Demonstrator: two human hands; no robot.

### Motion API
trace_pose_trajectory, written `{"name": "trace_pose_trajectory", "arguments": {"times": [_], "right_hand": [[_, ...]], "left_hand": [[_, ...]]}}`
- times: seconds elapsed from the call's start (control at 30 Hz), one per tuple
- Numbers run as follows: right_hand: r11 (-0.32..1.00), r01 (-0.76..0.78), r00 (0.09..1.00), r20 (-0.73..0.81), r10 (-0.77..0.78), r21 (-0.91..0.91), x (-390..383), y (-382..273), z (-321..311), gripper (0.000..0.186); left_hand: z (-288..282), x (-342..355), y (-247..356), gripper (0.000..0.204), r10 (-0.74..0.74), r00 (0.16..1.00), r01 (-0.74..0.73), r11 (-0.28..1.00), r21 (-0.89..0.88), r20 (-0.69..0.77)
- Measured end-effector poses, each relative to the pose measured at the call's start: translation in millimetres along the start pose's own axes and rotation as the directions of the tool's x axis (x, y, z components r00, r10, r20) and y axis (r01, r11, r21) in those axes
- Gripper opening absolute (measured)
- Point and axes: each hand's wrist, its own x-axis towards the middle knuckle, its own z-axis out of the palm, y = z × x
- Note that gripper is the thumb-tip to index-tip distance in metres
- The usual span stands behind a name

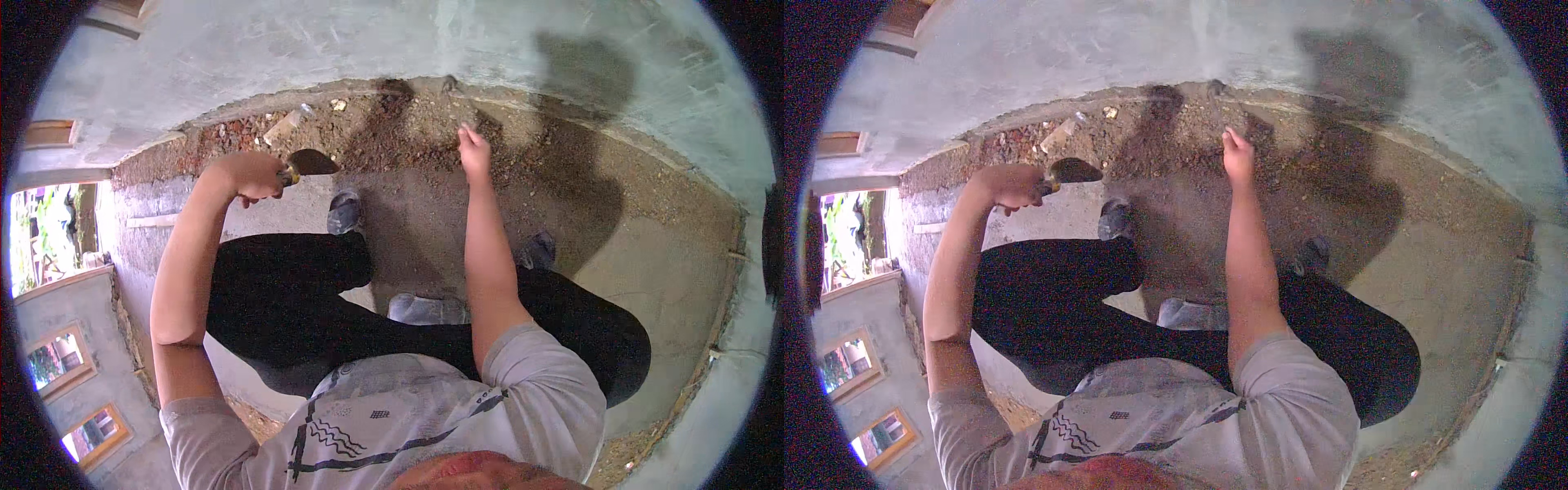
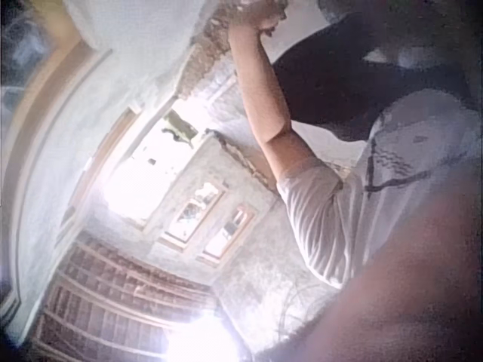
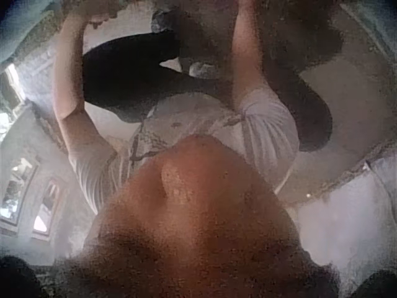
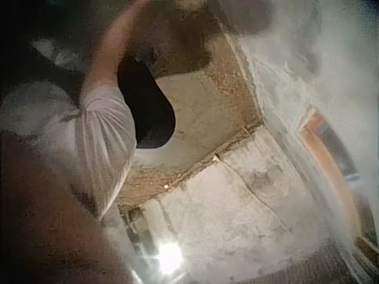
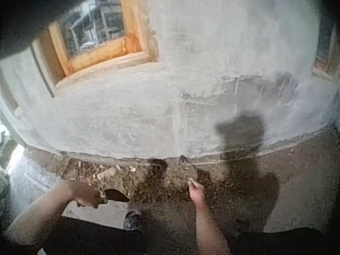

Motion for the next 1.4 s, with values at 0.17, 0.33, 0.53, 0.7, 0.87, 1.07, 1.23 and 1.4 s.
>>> {"name": "trace_pose_trajectory", "arguments": {"times": [0.17, 0.33, 0.53, 0.7, 0.87, 1.07, 1.23, 1.4], "right_hand": [[0.905, -0.065, 0.996, 0.033, 0.086, -0.42, -21.8, 39.9, -18.3, 0.043], [0.9, -0.101, 0.994, -0.016, 0.104, -0.425, -38.3, 18.5, -13.8, 0.044], [0.928, 0.023, 0.994, 0.104, 0.017, -0.373, -49.8, -8.0, 20.3, 0.042], [0.969, -0.017, 0.96, 0.268, 0.085, -0.247, -75.4, -0.8, 60.0, 0.042], [0.819, 0.004, 0.94, 0.281, 0.193, -0.574, -114.2, -21.5, 69.6, 0.039], [0.996, 0.025, 0.734, 0.675, -0.077, 0.087, -108.1, -130.0, 101.7, 0.057], [0.765, -0.358, 0.716, 0.684, -0.143, 0.535, -135.7, -215.0, 126.9, 0.048], [0.508, -0.488, 0.824, 0.567, -0.003, 0.71, -147.0, -226.5, 137.1, 0.037]], "left_hand": [[-1.0, -0.6, 0.1, 0.03, -0.032, 0.999, 0.032, 0.999, -0.01, 0.041], [-2.2, -2.1, 5.1, 0.028, -0.052, 0.998, 0.053, 0.999, -0.014, 0.044], [-4.3, -5.2, 13.3, 0.029, -0.01, 0.997, 0.012, 0.999, 0.032, -0.073], [-6.8, -1.9, 15.5, 0.032, 0.011, 0.994, -0.004, 0.998, 0.067, -0.105], [-7.0, -5.9, 20.4, 0.035, 0.004, 0.987, -0.002, 1.0, 0.015, -0.16], [-2.5, -6.8, 41.1, 0.043, 0.195, 0.884, -0.278, 0.95, -0.142, -0.425], [8.8, 7.6, 58.4, 0.052, 0.196, 0.792, -0.358, 0.916, -0.181, -0.578], [9.6, 10.9, 64.5, 0.052, 0.366, 0.8, -0.4, 0.916, 0.032, -0.476]]}}
